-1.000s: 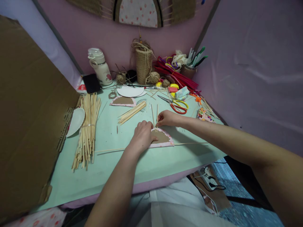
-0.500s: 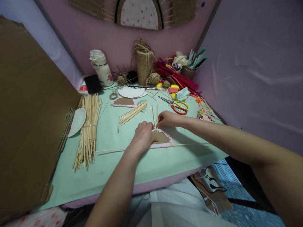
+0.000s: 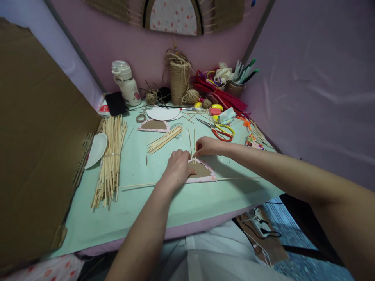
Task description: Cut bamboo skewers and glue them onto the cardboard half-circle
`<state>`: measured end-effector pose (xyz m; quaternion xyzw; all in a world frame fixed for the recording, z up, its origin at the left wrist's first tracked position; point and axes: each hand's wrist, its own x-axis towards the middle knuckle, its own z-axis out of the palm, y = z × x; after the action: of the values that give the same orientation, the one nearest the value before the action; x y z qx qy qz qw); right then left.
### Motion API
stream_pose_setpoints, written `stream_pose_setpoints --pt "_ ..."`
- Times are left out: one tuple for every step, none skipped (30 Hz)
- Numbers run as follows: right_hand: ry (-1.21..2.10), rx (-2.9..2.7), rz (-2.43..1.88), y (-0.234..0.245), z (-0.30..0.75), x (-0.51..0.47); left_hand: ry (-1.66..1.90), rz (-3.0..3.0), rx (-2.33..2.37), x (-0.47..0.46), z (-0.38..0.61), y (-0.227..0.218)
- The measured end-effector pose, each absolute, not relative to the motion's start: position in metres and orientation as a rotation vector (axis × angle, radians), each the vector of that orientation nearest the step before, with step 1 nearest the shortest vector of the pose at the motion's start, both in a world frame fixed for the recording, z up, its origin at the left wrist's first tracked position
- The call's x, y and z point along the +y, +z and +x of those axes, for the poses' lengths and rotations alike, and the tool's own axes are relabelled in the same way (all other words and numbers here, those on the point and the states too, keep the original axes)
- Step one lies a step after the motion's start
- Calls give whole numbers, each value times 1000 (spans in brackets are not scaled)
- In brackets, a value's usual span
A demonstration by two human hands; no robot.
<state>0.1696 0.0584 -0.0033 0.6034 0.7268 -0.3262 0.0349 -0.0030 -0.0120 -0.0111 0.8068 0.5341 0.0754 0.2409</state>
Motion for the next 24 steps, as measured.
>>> stream_pose_setpoints --pt "-991 2223 1851 -2 169 58 208 2208 1461 -12 -3 -12" --pt "-981 2212 1849 0 168 58 210 2207 1461 -12 -3 -12" --pt "-970 2202 1849 1 167 58 213 2205 1461 -12 -3 -12" --pt "-959 2193 1850 2 166 58 214 2204 1461 -12 -3 -13" --pt "-949 2186 1852 3 165 58 212 2203 1460 -12 -3 -13" --pt "-940 2180 1853 4 165 58 208 2201 1461 -12 -3 -13" --pt "-933 2174 1852 5 165 58 203 2200 1461 -11 -3 -13" --pt "-927 2170 1850 5 164 58 199 2200 1462 -11 -3 -13" --pt "-924 2166 1848 5 164 58 196 2200 1462 -11 -3 -13" --pt "-921 2164 1847 5 164 58 195 2202 1462 -11 -3 -14" --pt "-918 2162 1846 4 164 58 198 2204 1463 -11 -3 -14" --pt "-916 2161 1847 4 164 58 202 2206 1462 -11 -3 -14" --pt "-914 2161 1847 4 164 57 208 2208 1460 -11 -3 -15" --pt "-912 2162 1848 5 164 57 214 2210 1459 -11 -3 -15" --pt "-910 2164 1850 5 163 56 220 2212 1456 -11 -3 -15" --pt "-908 2166 1852 5 163 56 224 2213 1453 -11 -3 -15" --pt "-906 2169 1854 6 163 55 227 2214 1452 -11 -3 -15" --pt "-904 2172 1856 6 163 54 227 2215 1453 -11 -3 -15" --pt "-903 2175 1858 7 162 54 226 2214 1456 -11 -3 -14" --pt "-902 2176 1860 7 162 53 225 2214 1460 -11 -3 -14" --pt "-901 2177 1860 7 162 53 222 2215 1463 -11 -3 -14" --pt "-901 2178 1861 7 162 52 218 2218 1466 -11 -3 -14" --pt "-899 2178 1861 8 161 52 215 2222 1466 -11 -3 -14" --pt "-898 2178 1861 8 161 52 212 2226 1464 -11 -3 -15"
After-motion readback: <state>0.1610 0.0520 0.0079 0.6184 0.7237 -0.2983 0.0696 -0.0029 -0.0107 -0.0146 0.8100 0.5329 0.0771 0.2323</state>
